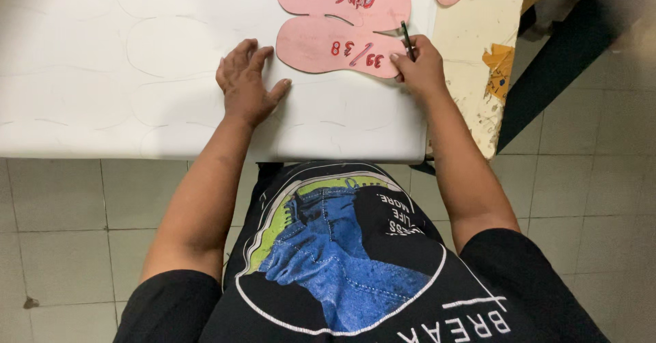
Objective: The person uses a pink shoe insole template to trace outlines onto a large white sheet of material. They repeatedly reposition the template and trace its perimeter with a pen, creating multiple insole-shaped outlines on the sheet.
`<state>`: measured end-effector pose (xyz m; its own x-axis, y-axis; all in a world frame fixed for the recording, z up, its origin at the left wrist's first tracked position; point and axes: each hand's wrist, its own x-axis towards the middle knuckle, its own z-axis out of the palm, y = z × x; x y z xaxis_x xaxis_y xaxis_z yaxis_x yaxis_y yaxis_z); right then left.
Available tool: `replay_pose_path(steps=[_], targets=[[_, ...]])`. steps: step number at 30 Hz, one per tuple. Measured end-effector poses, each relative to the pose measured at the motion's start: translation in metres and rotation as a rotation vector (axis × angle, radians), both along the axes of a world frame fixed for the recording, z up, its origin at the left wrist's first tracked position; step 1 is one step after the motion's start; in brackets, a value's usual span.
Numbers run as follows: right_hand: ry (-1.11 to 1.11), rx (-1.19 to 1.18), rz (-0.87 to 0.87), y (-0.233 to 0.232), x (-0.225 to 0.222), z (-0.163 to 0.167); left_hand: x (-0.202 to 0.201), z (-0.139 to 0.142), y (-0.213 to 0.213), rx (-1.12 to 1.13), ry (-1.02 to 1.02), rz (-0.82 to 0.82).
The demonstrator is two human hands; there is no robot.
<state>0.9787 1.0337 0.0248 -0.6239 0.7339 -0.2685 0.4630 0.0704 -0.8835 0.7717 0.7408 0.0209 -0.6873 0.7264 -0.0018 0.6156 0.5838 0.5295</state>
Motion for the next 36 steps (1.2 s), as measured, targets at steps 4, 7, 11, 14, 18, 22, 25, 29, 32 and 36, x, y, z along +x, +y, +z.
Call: replay_pose_path(steps=[4,7,11,14,18,22,25,29,32,36], targets=[[0.059,-0.016,-0.013,-0.004,0.010,-0.016,-0.011,0.006,0.001,0.006,-0.035,0.005],[0.020,0.354,0.001,0.000,0.019,-0.020,-0.011,0.007,0.000,0.045,-0.002,0.001],[0.019,0.471,-0.109,0.001,0.023,-0.018,-0.010,0.005,-0.001,0.033,0.008,-0.005],[0.105,-0.007,-0.130,-0.001,0.019,-0.020,-0.010,0.004,-0.001,0.022,0.011,-0.011],[0.047,0.345,-0.172,-0.002,0.023,-0.027,-0.010,0.004,0.000,0.022,-0.005,-0.011],[-0.087,0.428,-0.359,0.007,0.045,-0.028,-0.010,0.004,-0.002,0.046,-0.008,-0.017],[-0.098,0.347,-0.278,0.002,0.059,-0.022,-0.010,0.003,-0.003,0.075,0.017,-0.032],[-0.099,0.585,-0.056,-0.012,0.063,-0.020,-0.010,0.003,-0.003,0.068,0.008,-0.027],[-0.120,0.660,-0.073,-0.010,0.057,-0.022,-0.010,0.003,-0.002,0.066,0.016,-0.027],[-0.277,0.458,-0.447,0.017,0.059,-0.017,-0.009,0.003,-0.002,0.063,0.029,-0.034]])
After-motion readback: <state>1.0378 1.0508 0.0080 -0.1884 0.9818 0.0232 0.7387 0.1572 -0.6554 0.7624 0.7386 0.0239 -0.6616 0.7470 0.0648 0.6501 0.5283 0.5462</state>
